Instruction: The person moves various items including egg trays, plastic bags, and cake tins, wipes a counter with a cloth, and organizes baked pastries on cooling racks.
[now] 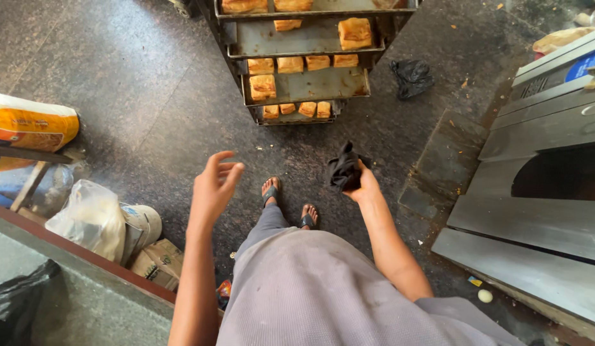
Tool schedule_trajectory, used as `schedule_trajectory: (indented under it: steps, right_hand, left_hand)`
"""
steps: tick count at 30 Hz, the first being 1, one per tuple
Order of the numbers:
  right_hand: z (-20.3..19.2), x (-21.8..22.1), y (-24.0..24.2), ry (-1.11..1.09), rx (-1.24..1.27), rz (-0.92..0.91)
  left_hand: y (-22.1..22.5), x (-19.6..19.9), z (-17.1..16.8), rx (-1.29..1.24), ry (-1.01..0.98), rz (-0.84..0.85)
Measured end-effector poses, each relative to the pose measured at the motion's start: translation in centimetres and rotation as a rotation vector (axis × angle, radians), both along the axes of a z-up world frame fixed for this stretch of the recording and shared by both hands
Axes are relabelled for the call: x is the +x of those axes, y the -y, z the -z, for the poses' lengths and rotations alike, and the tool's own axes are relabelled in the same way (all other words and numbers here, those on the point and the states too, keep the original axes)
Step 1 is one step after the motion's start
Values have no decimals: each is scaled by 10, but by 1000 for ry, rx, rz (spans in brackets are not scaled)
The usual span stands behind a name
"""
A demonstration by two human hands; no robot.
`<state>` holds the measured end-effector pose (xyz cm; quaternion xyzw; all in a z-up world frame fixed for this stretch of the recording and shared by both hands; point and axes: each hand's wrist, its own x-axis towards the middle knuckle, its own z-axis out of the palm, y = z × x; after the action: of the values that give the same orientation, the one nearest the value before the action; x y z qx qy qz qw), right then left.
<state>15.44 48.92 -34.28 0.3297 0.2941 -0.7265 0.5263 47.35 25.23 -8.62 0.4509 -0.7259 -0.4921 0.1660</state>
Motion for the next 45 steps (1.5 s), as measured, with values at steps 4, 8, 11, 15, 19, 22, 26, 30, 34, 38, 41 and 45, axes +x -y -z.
schedule_trajectory:
  steps: [4, 8, 11, 15, 19, 22, 26, 30, 34, 38, 41, 45]
  right_hand:
    - [15, -6, 51, -59, 234, -246]
    - [30, -27, 116, -86, 209, -268]
    - [48, -46, 167, -63, 104, -177]
    - [78, -70, 237, -161, 108, -65]
    - [108, -82, 273, -96, 283, -15]
    - [128, -91, 284, -128, 42, 74]
    - [145, -92, 268, -187, -14, 215]
    - [141, -63, 247, -146, 85, 306]
    - [105, 7, 175, -54, 206, 292]
    - [48, 78, 75, -5, 299, 222]
    - [12, 112, 10, -22, 367, 190]
    - [-20, 139, -45, -76, 345, 207]
  left_hand:
    - [5, -20, 2, -28, 37, 144]
    - [5, -29, 21, -11, 63, 249]
    - [7, -30, 44, 166, 106, 263]
    - [34, -30, 76, 264, 132, 269]
    - [65, -31, 98, 448, 268, 171]
    - [90, -37, 110, 394, 217, 138]
    - [106, -39, 118, 461, 284, 143]
    - [125, -42, 115, 367, 282, 239]
    - [131, -47, 105, 347, 270, 240]
    - [127, -38, 89, 315, 339, 219]
    - [110, -18, 73, 288, 352, 186]
    - [78, 0, 53, 183, 357, 188]
